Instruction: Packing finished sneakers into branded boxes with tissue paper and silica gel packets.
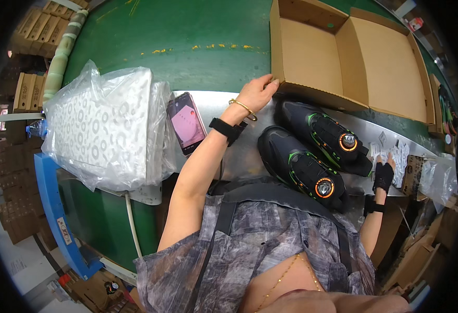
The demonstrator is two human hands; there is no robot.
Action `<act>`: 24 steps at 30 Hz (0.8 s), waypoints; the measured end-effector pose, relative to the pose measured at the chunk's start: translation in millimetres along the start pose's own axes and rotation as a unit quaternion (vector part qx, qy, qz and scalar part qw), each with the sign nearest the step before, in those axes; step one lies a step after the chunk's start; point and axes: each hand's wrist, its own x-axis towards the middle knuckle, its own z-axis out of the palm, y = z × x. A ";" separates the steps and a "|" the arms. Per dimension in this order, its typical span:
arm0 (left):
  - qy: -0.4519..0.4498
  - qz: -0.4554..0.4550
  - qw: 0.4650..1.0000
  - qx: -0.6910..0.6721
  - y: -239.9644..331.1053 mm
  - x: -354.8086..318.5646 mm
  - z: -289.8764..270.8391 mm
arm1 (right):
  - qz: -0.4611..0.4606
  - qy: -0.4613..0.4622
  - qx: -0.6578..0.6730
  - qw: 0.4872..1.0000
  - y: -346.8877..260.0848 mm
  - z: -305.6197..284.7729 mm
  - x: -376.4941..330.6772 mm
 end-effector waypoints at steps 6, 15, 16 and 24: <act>-0.001 -0.013 0.989 -0.145 20.1 -65.2 -39.8 | 0.002 -0.005 0.053 0.999 -2.6 16.2 -11.9; 0.396 -0.108 0.909 -0.075 -12.9 -193.3 -220.5 | 0.120 0.098 0.307 0.939 -38.4 -30.5 -2.7; 0.422 -0.128 0.897 -0.042 -35.0 -207.0 -238.1 | 0.147 0.111 0.362 0.914 -49.9 -41.9 1.8; 0.259 -0.248 0.848 0.389 -111.1 -217.8 -252.5 | -0.167 0.116 0.441 0.874 -168.0 -87.5 80.6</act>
